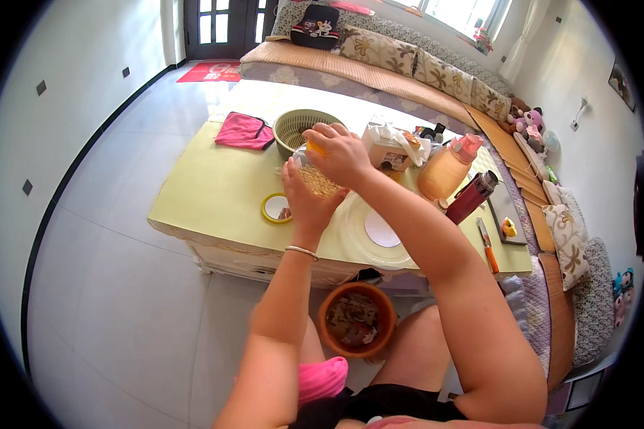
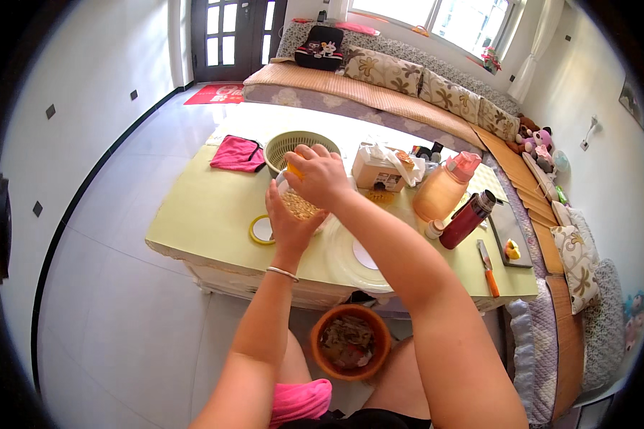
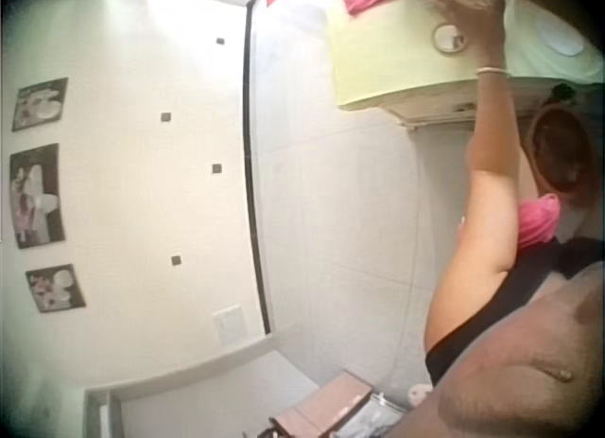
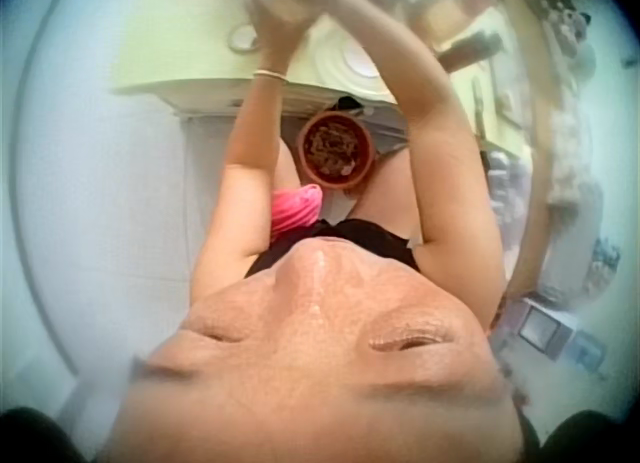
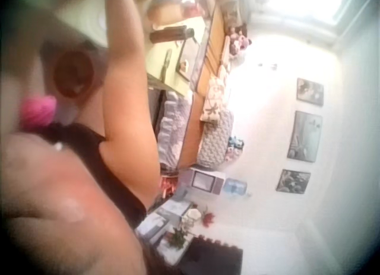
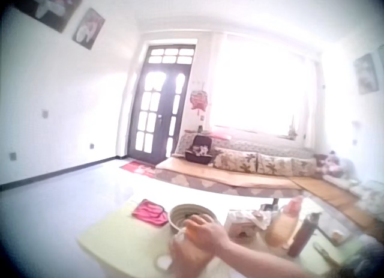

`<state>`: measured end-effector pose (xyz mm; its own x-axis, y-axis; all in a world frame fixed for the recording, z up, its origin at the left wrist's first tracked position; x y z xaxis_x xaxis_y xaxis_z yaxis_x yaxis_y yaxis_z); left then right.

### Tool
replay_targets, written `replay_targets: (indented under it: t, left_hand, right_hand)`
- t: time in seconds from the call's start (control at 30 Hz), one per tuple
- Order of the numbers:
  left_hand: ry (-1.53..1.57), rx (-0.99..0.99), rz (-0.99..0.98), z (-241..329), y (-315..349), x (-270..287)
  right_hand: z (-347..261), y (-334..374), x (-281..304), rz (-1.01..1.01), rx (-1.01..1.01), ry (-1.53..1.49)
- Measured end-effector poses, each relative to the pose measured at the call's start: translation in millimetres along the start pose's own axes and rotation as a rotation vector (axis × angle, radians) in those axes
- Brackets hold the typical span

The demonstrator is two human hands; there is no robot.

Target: The person sits on the floor and peels peanuts by hand, placing the shells into a small bowl on their lap. They then close a jar of peanuts and place it on the table.

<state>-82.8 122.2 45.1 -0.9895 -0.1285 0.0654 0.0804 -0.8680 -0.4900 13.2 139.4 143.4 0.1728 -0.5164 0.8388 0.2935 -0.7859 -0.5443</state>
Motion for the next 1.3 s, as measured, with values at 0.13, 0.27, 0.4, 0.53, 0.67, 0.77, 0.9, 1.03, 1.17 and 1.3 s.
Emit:
replay_targets:
  t: [0.13,0.27,0.4,0.53,0.67,0.77,0.9,1.03,1.17,1.3]
  left_hand:
    - [-0.013,0.015,0.009,1,0,-1]
    - [-0.044,-0.032,0.016,-3,0,1]
    - [-0.057,-0.02,0.036,-2,-1,6]
    - [-0.047,-0.032,0.028,1,3,-2]
    - [-0.132,-0.035,0.028,2,4,-5]
    - [-0.11,-0.041,0.034,4,2,-1]
    - [0.083,0.07,-0.158,-14,2,-9]
    - [-0.078,-0.06,-0.134,-20,11,-19]
    - [-0.218,-0.04,-0.085,-16,19,-26]
    - [-0.23,-0.019,0.057,-21,31,-29]
  right_hand:
    - [-12,-6,-10,-0.065,-0.381,0.214]
    - [-6,-20,1,-0.49,-0.38,0.088]
    - [4,-11,37,-0.942,-0.362,-0.238]
    - [41,-12,28,-0.981,-0.668,-0.171]
    - [25,-24,23,-0.706,-0.127,-0.057]
    - [23,-26,16,-0.782,-0.205,-0.105]
    - [28,-23,7,-1.135,-0.392,0.057]
    - [63,-10,2,-0.762,-0.399,-0.115]
    - [65,-3,12,-0.539,-0.356,-0.118]
    - [74,-3,67,-0.307,-0.313,-0.073]
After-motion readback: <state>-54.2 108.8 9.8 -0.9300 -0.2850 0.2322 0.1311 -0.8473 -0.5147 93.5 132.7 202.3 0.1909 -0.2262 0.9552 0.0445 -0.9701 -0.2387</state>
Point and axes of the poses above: each hand's wrist, its own y-axis away from the middle knuckle, its own x-axis out of the back of the hand, z = x × y, the point moved 7 cm from there along -y, towards the middle knuckle, and after that the axes turned 7 degrees about x, right-handed, at the moved point
